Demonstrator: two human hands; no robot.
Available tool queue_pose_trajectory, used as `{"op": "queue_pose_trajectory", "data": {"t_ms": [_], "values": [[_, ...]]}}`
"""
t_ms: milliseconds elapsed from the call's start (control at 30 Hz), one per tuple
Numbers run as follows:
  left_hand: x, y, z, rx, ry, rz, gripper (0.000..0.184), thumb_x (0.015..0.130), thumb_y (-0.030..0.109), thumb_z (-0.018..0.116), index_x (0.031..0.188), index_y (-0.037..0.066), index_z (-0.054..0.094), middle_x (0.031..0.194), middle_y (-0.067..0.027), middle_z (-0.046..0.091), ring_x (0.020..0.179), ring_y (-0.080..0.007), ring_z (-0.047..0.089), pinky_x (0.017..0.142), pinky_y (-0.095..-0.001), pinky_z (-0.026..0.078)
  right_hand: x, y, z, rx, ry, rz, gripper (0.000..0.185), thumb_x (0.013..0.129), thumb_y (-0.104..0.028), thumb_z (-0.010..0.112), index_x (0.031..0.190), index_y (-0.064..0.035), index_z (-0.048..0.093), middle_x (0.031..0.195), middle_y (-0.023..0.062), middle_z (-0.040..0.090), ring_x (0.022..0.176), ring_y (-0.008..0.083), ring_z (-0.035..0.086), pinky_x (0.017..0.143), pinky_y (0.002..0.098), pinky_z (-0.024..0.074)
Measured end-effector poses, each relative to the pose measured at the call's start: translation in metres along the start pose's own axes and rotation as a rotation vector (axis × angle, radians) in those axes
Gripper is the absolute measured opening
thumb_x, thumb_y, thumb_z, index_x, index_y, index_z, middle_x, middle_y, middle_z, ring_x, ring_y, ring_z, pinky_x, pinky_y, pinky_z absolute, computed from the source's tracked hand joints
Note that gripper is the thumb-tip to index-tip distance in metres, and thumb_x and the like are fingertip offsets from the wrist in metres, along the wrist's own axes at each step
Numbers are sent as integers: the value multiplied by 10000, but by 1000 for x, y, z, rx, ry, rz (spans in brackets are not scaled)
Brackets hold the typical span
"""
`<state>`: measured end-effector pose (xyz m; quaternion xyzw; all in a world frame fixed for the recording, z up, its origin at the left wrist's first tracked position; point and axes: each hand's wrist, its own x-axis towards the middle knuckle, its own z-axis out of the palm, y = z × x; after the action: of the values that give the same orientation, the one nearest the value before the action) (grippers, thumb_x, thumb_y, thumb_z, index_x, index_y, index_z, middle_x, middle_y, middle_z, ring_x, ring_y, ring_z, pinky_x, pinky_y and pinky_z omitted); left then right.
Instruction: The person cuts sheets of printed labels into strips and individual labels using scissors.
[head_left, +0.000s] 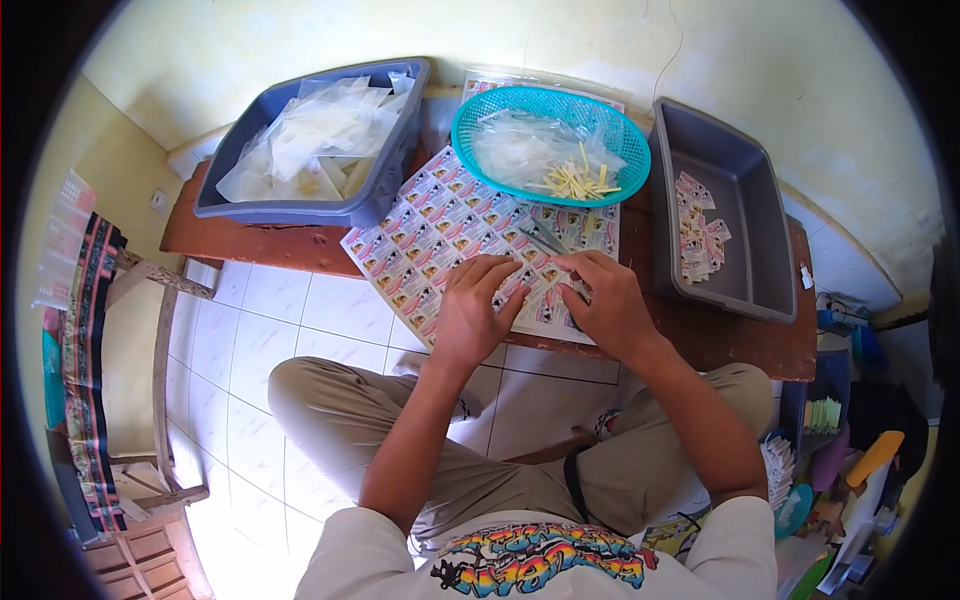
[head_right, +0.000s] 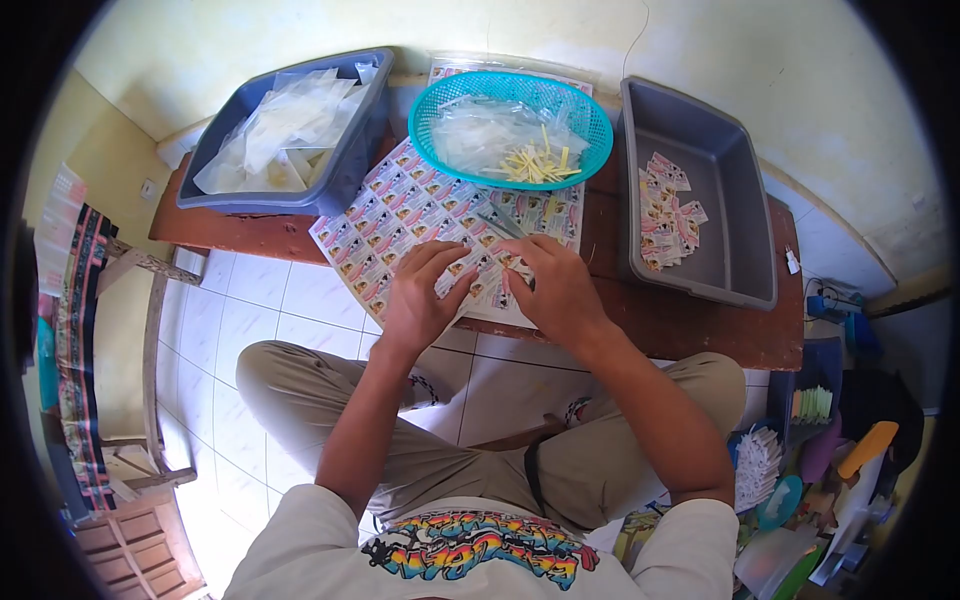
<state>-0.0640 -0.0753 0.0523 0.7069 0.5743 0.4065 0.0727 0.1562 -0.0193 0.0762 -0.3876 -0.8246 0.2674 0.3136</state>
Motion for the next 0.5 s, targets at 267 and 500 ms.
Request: {"op": "queue_pose_trajectory", "data": {"t_ms": [267,500], "values": [[-17,-24,30,95,-29,-39,476,899,197,851,1332,47,722,1429,-193,670,1354,-387,611,1151,-511,466,-6,22,35,-152,-37,-6,413,900,-105,777,1307,-71,718,1309,153,690,1196,381,669,1034,481,537],[-36,-42,46,223,-160,-40,534,964,298,784,1444,95,669,1606,-198,544,1536,-386,456,1279,-563,316,-14,39,59,-443,-82,-105,437,920,-159,736,1351,-95,713,1467,153,598,1367,378,561,1108,527,469]]}}
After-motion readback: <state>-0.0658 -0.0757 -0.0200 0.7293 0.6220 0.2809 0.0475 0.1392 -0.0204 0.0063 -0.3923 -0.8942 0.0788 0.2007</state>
